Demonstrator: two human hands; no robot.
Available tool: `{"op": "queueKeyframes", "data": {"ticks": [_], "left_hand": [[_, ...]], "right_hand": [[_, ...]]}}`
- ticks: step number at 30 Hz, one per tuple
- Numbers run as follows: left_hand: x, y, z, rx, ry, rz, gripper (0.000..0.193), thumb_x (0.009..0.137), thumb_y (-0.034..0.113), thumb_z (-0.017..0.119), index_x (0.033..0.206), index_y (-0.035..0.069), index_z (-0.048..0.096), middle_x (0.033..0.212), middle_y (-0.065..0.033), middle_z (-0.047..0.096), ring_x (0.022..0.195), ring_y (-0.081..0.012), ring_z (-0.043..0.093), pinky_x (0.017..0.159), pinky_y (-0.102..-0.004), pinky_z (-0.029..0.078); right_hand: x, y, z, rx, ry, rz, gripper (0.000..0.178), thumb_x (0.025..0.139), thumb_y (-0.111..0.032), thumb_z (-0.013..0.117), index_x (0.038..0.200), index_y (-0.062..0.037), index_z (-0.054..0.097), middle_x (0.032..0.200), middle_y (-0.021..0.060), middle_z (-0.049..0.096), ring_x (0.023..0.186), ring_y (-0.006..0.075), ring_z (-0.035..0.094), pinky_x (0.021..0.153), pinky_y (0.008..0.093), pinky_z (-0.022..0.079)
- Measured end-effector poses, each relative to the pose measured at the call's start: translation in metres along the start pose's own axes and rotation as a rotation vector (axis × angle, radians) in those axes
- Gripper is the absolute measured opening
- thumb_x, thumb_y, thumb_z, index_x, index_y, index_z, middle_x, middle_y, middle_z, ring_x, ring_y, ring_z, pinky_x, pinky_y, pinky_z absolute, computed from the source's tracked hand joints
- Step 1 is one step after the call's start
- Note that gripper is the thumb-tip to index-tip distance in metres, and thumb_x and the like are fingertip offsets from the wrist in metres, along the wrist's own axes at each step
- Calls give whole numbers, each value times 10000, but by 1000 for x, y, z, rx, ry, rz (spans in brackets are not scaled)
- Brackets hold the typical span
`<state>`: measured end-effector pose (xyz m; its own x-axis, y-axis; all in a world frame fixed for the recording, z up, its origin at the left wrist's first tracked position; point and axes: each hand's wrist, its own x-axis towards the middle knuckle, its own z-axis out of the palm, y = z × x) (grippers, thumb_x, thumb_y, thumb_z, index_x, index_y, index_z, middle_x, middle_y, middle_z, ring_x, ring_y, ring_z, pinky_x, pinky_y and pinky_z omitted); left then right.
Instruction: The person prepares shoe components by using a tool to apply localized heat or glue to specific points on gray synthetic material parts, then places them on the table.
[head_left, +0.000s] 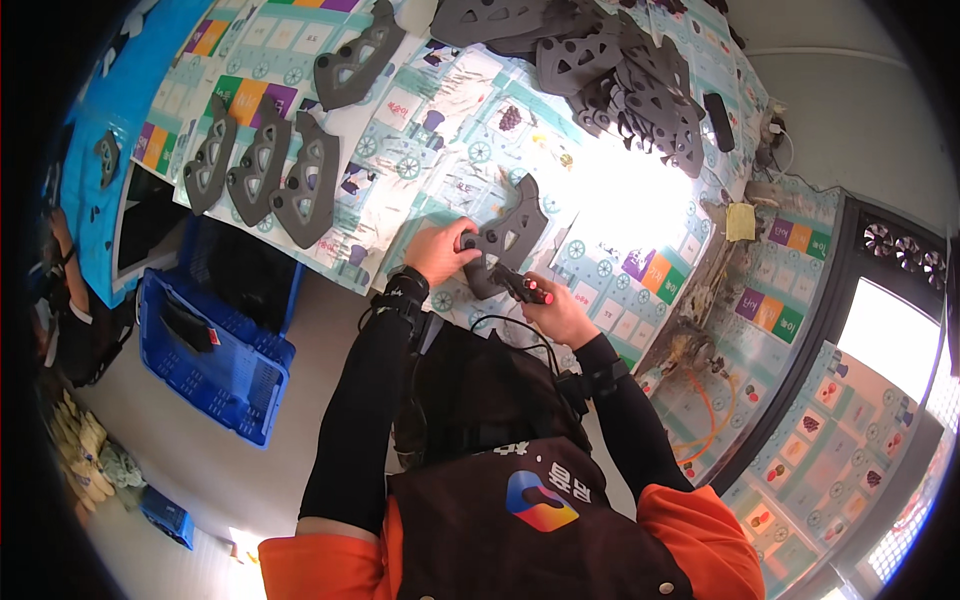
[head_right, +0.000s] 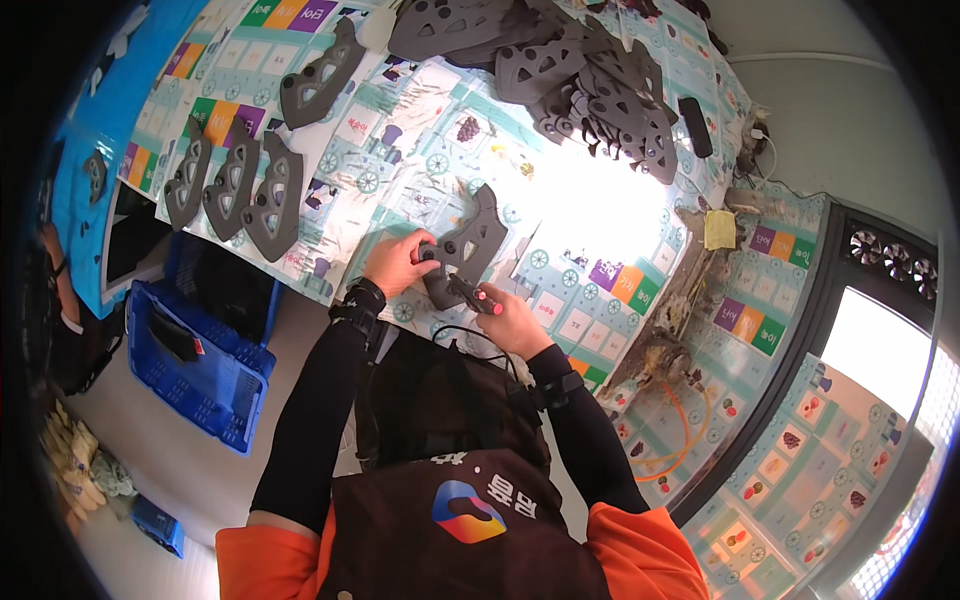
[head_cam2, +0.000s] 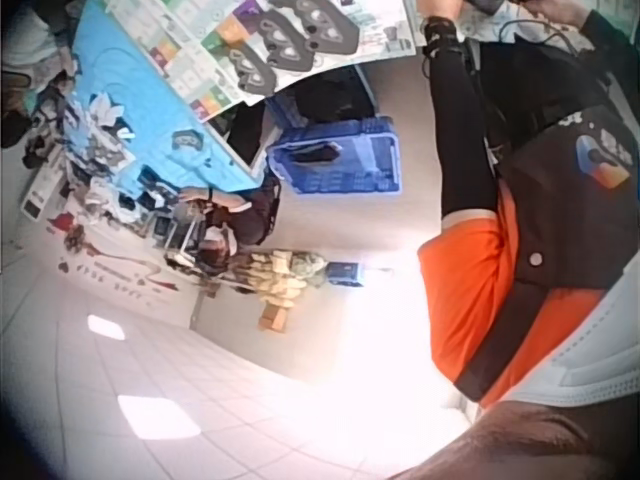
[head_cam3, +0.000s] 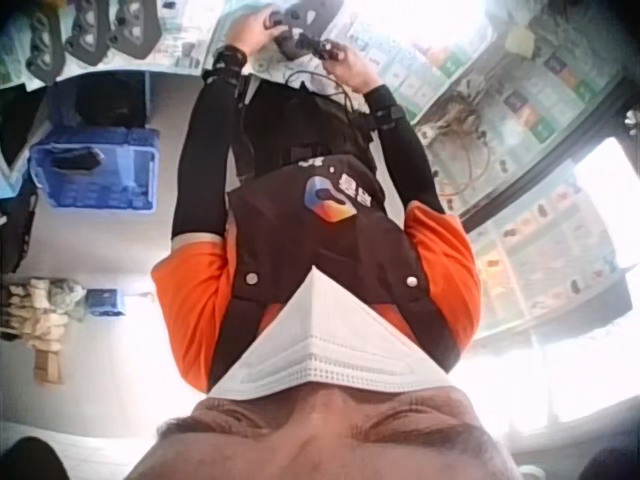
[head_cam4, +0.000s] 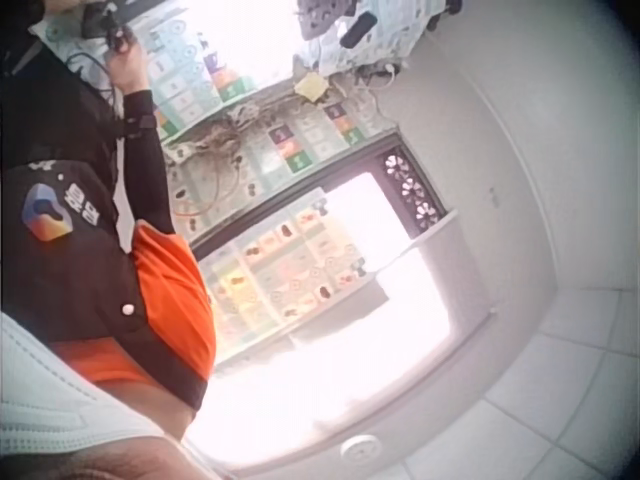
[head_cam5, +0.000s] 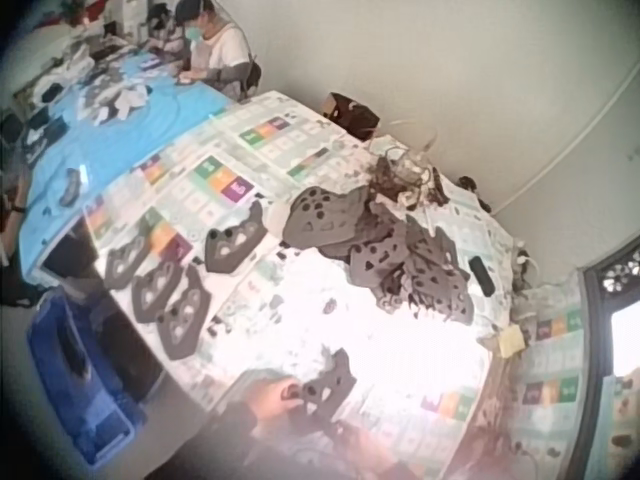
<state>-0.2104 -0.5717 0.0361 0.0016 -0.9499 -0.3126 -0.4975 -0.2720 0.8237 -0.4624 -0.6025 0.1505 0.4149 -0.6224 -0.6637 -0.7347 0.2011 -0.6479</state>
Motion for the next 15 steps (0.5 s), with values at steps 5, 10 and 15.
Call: {"op": "queueKeyframes", "data": {"ticks": [5,10,15], "left_hand": [[0,-1,-1,5,-23,-26,362,834,323,850,1129,213,670,684,-13,596,638,-249,627,590,-410,465],[2,0,-2,-4,-16,-1,367,825,299,867,1130,199,689,655,-2,573,603,-219,597,566,-385,450],[0,0,-3,-10,-4,6,359,824,293,869,1124,202,693,648,-2,577,598,-217,597,564,-383,447]], "right_hand": [[3,-7,-2,-12,-64,61,490,797,-107,639,1275,2,639,966,298,694,978,497,665,857,475,537],[7,5,-2,16,-59,66,488,799,-114,631,1276,-11,642,970,284,696,982,488,671,868,465,537],[7,7,-3,-27,-70,82,480,799,-112,628,1267,-9,642,924,259,685,918,467,669,839,456,533]]}}
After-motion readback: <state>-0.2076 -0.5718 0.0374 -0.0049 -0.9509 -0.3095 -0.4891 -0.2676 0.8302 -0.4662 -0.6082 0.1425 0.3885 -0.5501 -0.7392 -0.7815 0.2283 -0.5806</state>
